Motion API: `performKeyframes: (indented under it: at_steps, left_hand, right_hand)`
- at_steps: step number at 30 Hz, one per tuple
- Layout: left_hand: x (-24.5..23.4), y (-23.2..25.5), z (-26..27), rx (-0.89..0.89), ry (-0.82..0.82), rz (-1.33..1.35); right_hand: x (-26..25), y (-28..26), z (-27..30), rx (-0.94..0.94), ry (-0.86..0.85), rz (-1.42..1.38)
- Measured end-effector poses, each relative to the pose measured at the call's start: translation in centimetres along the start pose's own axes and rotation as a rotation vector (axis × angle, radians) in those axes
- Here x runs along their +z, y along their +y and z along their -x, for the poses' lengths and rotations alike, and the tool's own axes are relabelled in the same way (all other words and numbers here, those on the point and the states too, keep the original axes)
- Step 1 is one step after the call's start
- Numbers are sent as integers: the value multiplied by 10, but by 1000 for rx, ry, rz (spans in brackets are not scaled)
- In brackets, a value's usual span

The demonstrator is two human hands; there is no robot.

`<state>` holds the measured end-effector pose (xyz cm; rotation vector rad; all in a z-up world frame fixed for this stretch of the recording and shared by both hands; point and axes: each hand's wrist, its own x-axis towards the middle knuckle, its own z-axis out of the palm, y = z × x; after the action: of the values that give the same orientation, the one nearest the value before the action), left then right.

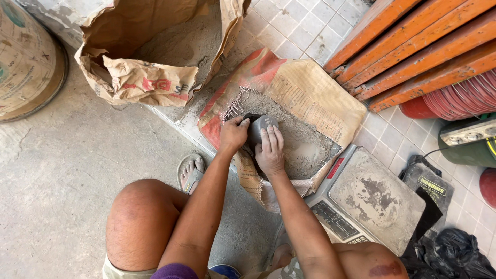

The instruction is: The person scoops a grey powder from a large sack into a small plastic cup, pours it into a black plastic bag, and weighs the bag on a digital scale. The person then ties the bag and places it with other filled bags.

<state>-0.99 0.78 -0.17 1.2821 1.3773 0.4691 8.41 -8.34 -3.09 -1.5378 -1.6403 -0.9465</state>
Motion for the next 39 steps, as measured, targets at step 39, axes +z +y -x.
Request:
performKeyframes:
  at_steps: [39]
  left_hand:
    - [-15,0,-6,49,-181,-150]
  right_hand:
    - [73,91,72,1737,-648,83]
